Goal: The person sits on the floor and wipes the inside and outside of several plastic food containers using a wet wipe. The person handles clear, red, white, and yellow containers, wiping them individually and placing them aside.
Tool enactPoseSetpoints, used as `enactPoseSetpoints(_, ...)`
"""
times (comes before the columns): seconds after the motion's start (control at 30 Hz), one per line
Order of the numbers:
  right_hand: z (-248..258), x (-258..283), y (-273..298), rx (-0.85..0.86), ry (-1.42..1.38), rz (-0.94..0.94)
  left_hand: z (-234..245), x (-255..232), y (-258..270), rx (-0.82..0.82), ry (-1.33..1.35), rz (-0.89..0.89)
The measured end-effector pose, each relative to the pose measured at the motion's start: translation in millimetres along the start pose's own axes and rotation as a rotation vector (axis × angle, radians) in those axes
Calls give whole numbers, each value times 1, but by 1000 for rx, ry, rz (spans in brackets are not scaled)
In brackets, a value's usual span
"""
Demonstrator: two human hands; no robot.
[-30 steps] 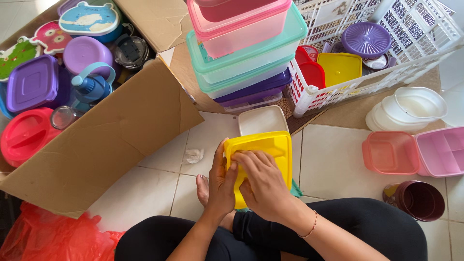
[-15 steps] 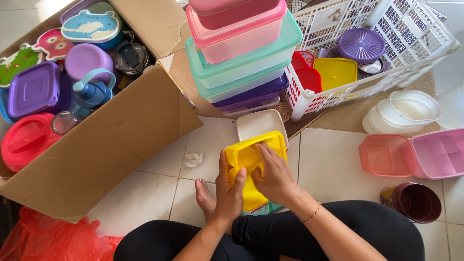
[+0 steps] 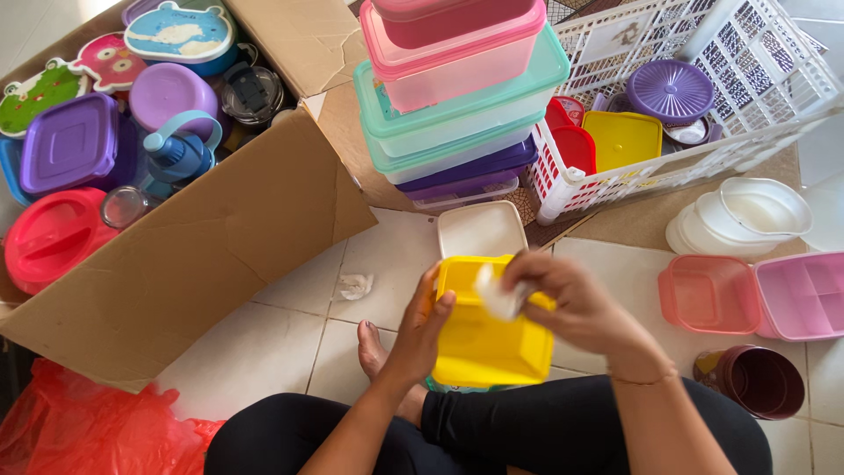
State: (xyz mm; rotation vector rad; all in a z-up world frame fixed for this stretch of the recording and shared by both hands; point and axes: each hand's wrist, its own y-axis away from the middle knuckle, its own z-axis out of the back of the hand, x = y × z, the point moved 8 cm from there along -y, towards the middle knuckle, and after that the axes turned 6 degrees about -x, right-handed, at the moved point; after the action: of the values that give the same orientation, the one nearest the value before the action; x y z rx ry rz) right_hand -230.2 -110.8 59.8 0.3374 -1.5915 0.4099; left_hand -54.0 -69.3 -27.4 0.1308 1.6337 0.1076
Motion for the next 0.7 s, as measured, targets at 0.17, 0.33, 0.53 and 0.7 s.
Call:
enactPoseSetpoints(0.17,20,25,3,-390,676,223,12,9,-8,-60,-172,110)
enactPoseSetpoints(0.33,-56,-14,-12,-118,974,434,13,9,-12,2,-180,175)
enactPoseSetpoints(0.53,-80,-45,1,-64,1331,532,31,-13,-13,-40,-411,42)
enactPoseSetpoints(0.7,-68,-103,5,80,1302,166,13,-22,-6,-11,-642,-36)
